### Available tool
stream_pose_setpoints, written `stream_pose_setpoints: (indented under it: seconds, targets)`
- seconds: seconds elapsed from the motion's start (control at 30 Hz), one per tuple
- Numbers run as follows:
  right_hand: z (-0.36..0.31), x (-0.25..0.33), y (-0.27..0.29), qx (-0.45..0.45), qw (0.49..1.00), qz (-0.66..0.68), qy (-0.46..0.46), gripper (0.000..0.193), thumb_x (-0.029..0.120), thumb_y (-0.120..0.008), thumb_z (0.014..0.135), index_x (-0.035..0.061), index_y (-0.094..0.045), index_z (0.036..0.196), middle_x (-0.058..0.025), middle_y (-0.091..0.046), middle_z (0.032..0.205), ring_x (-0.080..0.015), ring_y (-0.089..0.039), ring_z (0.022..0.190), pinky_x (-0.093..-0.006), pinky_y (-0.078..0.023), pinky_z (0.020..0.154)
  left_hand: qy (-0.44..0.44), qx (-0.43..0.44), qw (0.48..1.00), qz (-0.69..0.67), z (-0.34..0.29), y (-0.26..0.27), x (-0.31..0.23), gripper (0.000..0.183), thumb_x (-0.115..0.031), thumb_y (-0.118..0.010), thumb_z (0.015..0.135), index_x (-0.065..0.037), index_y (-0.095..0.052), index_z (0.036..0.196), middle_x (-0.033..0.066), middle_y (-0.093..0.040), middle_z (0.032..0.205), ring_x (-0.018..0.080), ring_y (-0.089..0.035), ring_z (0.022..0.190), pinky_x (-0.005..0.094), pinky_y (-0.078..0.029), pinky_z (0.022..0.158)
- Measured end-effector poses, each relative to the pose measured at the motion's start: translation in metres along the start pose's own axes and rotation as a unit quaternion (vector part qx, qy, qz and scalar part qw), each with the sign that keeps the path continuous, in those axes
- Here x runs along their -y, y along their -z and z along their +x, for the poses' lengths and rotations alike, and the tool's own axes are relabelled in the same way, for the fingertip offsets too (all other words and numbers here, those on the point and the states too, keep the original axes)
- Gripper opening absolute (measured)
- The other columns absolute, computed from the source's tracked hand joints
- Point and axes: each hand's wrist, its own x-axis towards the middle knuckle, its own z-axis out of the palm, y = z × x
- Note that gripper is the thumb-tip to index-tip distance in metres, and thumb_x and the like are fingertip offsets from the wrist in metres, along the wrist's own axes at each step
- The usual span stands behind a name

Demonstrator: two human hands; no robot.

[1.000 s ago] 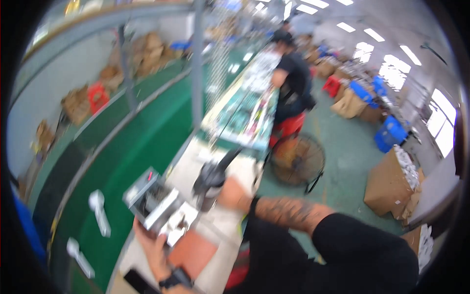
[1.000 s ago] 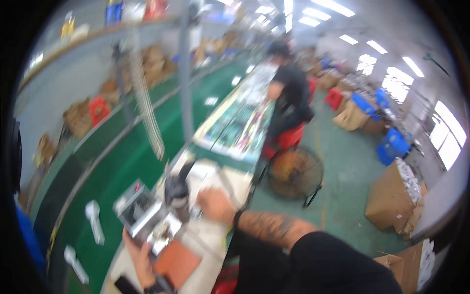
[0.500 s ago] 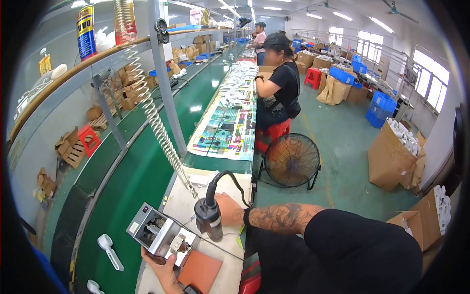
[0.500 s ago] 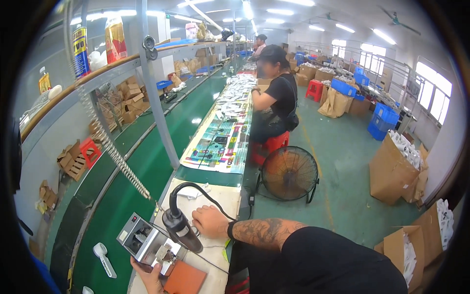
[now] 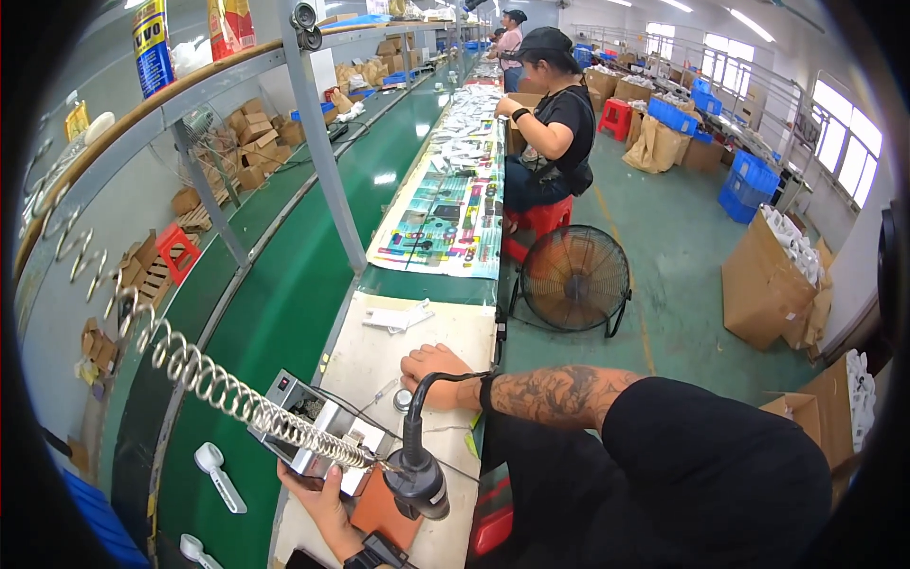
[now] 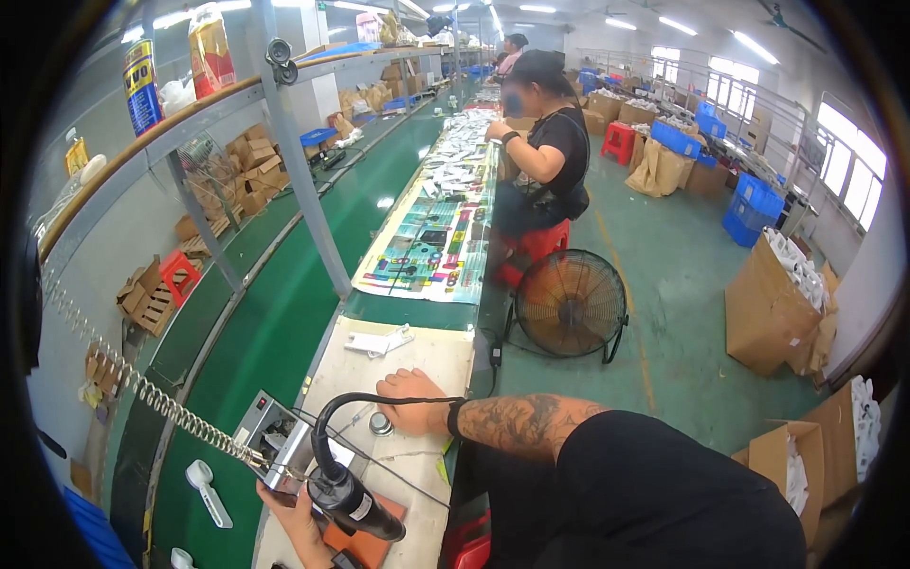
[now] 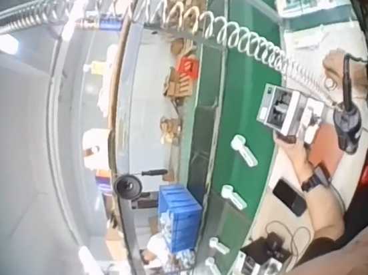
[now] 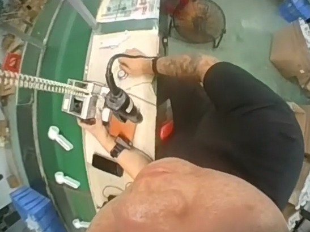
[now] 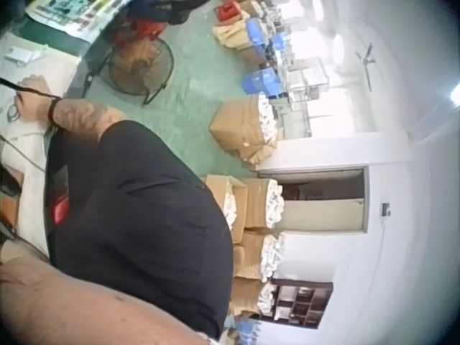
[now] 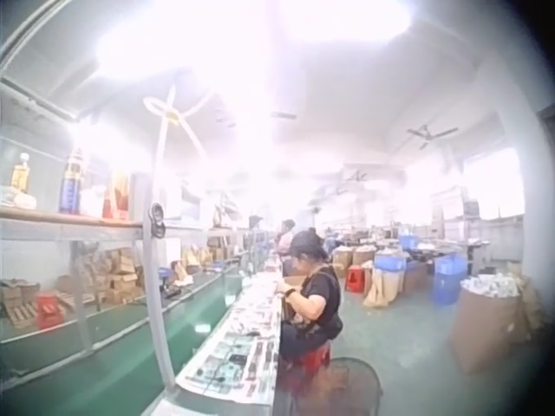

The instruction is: Assembling small handheld fans using an electric screwdriver at a factory assembly line.

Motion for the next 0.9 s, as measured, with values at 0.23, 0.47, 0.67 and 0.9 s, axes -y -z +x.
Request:
stream_pose_setpoints:
  seconds: [0.23,0.47,0.67,0.9]
  targets:
    - [-0.002,0.002,0.003,-0.025,0.999,0.031,0.013,0.015,0.024,-0.064,0.102,0.0092,-0.063,0.101,-0.0119,-0.067,0.097,-0.0342,-0.064,0.104,-0.0519,-0.048,0.093,0.002,-0.017,1.000,0.010,-0.002,-0.003,0.000,0.100,-0.009,-0.089,0.089,-0.004,-0.029,0.169,0.0179,-0.048,0.162,0.0311,-0.047,0.148,0.0445,-0.035,0.126]
    - [0.002,0.004,0.005,-0.031,0.997,0.062,0.043,0.016,0.019,-0.067,0.100,0.0047,-0.061,0.099,-0.0152,-0.066,0.097,-0.0361,-0.063,0.100,-0.0502,-0.050,0.092,0.018,-0.020,1.000,-0.007,0.000,0.009,0.012,0.103,-0.009,-0.089,0.090,-0.008,-0.028,0.173,0.0138,-0.042,0.169,0.0288,-0.045,0.151,0.0419,-0.039,0.124]
    - [0.000,0.007,0.009,-0.015,0.999,0.027,0.011,0.017,0.020,-0.065,0.102,0.0039,-0.062,0.100,-0.0157,-0.067,0.099,-0.0376,-0.063,0.102,-0.0490,-0.051,0.097,0.025,-0.024,0.999,-0.012,-0.002,0.005,0.012,0.102,-0.011,-0.089,0.091,-0.007,-0.027,0.173,0.0133,-0.041,0.170,0.0285,-0.045,0.150,0.0412,-0.038,0.124]
    - [0.003,0.005,0.004,-0.004,1.000,0.025,0.017,0.016,0.026,-0.064,0.104,0.0100,-0.063,0.103,-0.0093,-0.066,0.101,-0.0318,-0.064,0.104,-0.0487,-0.047,0.093,0.025,-0.026,0.999,-0.001,-0.001,0.010,0.014,0.100,-0.011,-0.087,0.093,-0.008,-0.027,0.173,0.0124,-0.042,0.168,0.0269,-0.048,0.145,0.0400,-0.042,0.120]
